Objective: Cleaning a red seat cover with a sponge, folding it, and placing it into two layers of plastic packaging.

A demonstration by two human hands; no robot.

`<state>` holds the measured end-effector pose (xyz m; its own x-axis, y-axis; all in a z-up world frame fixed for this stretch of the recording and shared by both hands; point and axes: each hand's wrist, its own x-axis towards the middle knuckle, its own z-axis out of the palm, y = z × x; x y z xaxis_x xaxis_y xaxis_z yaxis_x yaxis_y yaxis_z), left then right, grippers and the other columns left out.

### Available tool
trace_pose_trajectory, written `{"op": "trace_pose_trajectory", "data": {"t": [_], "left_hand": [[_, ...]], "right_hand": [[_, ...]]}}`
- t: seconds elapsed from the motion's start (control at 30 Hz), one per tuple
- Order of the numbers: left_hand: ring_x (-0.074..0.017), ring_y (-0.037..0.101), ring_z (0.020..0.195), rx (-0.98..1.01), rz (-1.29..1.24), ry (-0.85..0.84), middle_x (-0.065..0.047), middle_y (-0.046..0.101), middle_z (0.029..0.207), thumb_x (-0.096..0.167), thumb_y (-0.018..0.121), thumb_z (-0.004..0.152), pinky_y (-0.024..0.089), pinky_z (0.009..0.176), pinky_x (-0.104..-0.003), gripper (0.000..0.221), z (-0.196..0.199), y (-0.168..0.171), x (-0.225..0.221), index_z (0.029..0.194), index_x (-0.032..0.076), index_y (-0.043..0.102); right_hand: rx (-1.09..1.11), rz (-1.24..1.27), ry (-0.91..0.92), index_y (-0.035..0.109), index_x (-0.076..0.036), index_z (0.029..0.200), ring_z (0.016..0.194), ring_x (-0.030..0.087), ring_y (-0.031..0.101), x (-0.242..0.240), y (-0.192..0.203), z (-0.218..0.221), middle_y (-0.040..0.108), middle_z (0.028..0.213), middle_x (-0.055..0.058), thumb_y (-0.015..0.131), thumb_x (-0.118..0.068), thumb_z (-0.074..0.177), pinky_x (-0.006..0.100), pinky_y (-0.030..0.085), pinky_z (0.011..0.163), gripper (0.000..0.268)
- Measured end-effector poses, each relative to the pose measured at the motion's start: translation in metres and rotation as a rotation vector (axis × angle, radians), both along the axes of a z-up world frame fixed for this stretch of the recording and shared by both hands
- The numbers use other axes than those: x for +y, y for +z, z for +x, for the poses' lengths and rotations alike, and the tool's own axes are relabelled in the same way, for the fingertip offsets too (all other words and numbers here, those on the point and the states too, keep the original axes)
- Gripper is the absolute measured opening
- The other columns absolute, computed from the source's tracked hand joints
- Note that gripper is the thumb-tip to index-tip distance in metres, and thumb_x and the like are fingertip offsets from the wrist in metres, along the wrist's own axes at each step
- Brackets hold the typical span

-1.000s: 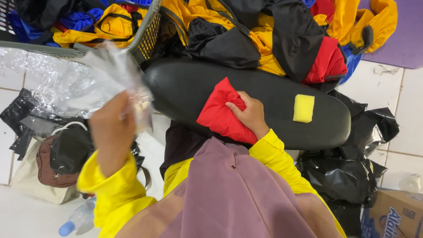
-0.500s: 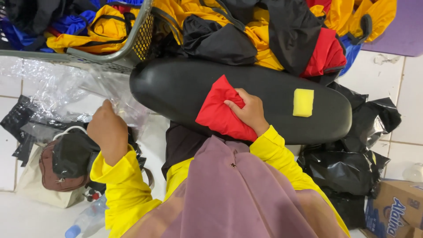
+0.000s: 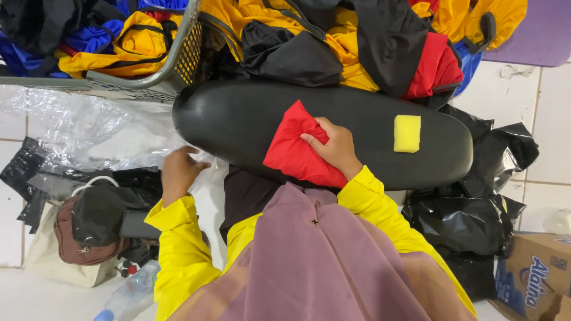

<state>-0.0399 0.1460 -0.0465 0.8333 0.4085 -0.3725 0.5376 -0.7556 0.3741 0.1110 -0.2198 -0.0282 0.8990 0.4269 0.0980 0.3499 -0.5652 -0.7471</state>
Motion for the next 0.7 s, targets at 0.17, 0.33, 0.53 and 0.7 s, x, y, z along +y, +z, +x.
{"op": "trace_pose_trajectory", "data": {"t": [0.17,0.33,0.53,0.7], "left_hand": [[-0.0475,0.071,0.085,-0.085,0.067,0.112,-0.026,0.072,0.083,0.043,0.097,0.068,0.055,0.073,-0.047,0.061,0.003,0.049,0.000,0.103,-0.002,0.074],[-0.0469,0.058,0.127,-0.128,-0.178,0.301,-0.031,0.066,0.128,0.067,0.040,0.109,0.043,0.106,-0.058,0.082,-0.001,0.056,-0.009,0.135,-0.008,0.062],[-0.0438,0.069,0.100,-0.366,-0.086,0.174,-0.020,0.073,0.095,0.000,0.066,0.098,0.053,0.089,-0.048,0.016,-0.012,0.020,0.011,0.109,0.001,0.078],[-0.0279,0.064,0.072,-0.310,-0.055,0.322,-0.008,0.065,0.071,0.016,0.093,0.079,0.049,0.068,-0.035,0.022,-0.004,0.031,0.008,0.086,0.008,0.074]], "right_hand": [[0.005,0.001,-0.004,0.069,-0.021,0.116,0.083,0.036,0.073,0.000,-0.001,-0.001,0.074,0.081,0.011,0.078,-0.042,0.091,0.043,0.057,0.075,0.033],[0.021,-0.011,0.002,0.069,-0.022,0.116,0.084,0.037,0.073,-0.001,0.001,0.000,0.074,0.081,0.011,0.077,-0.041,0.091,0.044,0.057,0.076,0.032],[0.040,-0.001,-0.005,0.069,-0.022,0.116,0.084,0.035,0.073,-0.001,0.000,-0.001,0.074,0.082,0.010,0.078,-0.041,0.092,0.043,0.057,0.077,0.032],[0.027,0.014,-0.001,0.069,-0.021,0.115,0.083,0.035,0.073,-0.001,0.000,0.000,0.073,0.080,0.011,0.077,-0.041,0.092,0.043,0.057,0.075,0.032]]}}
